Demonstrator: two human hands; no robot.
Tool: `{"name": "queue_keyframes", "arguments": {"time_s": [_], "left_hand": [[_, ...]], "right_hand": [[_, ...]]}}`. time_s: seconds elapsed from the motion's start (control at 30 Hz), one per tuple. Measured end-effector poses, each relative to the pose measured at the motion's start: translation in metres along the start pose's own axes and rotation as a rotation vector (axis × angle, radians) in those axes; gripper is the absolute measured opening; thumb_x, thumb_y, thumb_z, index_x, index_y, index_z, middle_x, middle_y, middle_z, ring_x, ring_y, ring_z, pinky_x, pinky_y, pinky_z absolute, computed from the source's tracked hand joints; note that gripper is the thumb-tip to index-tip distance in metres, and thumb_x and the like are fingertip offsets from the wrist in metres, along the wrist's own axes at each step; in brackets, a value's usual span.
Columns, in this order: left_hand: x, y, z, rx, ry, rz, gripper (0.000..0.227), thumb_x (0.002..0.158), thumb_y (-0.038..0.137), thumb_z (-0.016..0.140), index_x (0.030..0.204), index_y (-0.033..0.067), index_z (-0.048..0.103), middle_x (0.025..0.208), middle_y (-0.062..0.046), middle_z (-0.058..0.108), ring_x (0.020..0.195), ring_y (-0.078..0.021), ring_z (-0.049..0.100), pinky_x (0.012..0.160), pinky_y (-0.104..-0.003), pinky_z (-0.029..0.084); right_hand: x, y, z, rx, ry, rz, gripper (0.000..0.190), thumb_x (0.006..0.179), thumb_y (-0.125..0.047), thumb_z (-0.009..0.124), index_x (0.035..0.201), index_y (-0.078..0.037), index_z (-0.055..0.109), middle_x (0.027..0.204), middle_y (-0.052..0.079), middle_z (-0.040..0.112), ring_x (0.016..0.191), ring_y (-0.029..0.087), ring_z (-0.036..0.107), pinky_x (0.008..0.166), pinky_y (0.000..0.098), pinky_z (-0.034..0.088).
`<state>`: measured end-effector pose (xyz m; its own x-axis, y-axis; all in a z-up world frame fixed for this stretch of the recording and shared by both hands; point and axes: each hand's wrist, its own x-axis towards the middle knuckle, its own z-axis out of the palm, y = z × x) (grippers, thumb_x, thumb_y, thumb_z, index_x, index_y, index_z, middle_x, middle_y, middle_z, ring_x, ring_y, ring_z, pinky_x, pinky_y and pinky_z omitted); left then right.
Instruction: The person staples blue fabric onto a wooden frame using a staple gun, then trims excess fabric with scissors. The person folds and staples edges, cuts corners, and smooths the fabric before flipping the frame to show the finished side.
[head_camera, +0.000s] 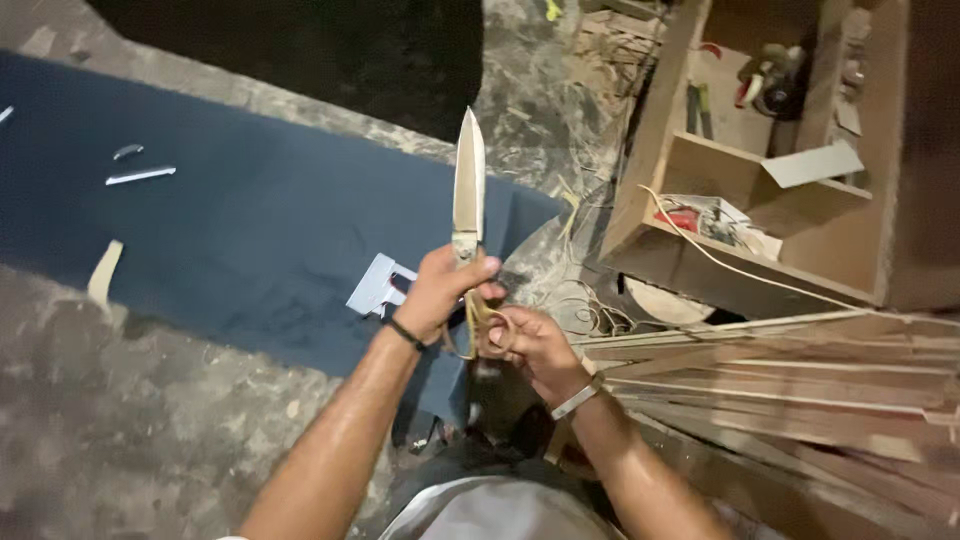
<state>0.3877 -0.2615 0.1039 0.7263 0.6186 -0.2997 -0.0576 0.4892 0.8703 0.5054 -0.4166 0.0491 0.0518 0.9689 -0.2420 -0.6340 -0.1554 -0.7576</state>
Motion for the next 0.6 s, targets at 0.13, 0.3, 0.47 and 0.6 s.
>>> {"name": "queue_keyframes", "arguments": {"time_s": [0.13, 0.3, 0.47, 0.6], "left_hand": [[-0.008, -0.012, -0.008, 0.178, 0.071, -0.028, 0.025, 0.088, 0.024, 0.077, 0.092, 0.0027, 0.064, 0.071, -0.004, 0.071, 0.054, -0.0113, 0.061, 0.044, -0.026, 0.048], [-0.004, -0.03, -0.027, 0.286, 0.039, 0.073, 0.032, 0.096, 0.029, 0.074, 0.09, -0.0016, 0.065, 0.07, -0.006, 0.066, 0.057, -0.0117, 0.062, 0.049, -0.028, 0.049], [0.026, -0.03, -0.043, 0.156, 0.381, 0.33, 0.034, 0.095, 0.028, 0.072, 0.109, -0.0017, 0.065, 0.087, -0.006, 0.071, 0.079, -0.012, 0.068, 0.072, -0.028, 0.055], [0.031, -0.019, -0.075, 0.477, 0.662, 0.229, 0.048, 0.087, 0.026, 0.075, 0.124, -0.0006, 0.059, 0.095, -0.007, 0.076, 0.085, -0.0133, 0.072, 0.077, -0.029, 0.057]], "right_hand": [[0.005, -0.015, 0.019, 0.1, -0.172, 0.142, 0.048, 0.08, -0.024, 0.077, 0.12, 0.0, 0.062, 0.106, 0.008, 0.071, 0.098, 0.017, 0.07, 0.09, 0.0319, 0.057], [0.025, -0.029, 0.024, 0.075, -0.326, 0.243, 0.054, 0.083, -0.026, 0.085, 0.124, -0.003, 0.06, 0.101, 0.003, 0.067, 0.09, 0.016, 0.069, 0.084, 0.0345, 0.057], [0.089, -0.042, 0.024, -0.849, 0.055, 0.072, 0.038, 0.08, -0.031, 0.084, 0.105, -0.004, 0.074, 0.088, 0.004, 0.071, 0.077, 0.02, 0.067, 0.071, 0.0347, 0.052], [0.149, -0.073, 0.036, -1.542, 0.03, -0.148, 0.032, 0.076, -0.027, 0.082, 0.1, -0.007, 0.076, 0.092, 0.012, 0.072, 0.084, 0.033, 0.07, 0.074, 0.0425, 0.054]]}}
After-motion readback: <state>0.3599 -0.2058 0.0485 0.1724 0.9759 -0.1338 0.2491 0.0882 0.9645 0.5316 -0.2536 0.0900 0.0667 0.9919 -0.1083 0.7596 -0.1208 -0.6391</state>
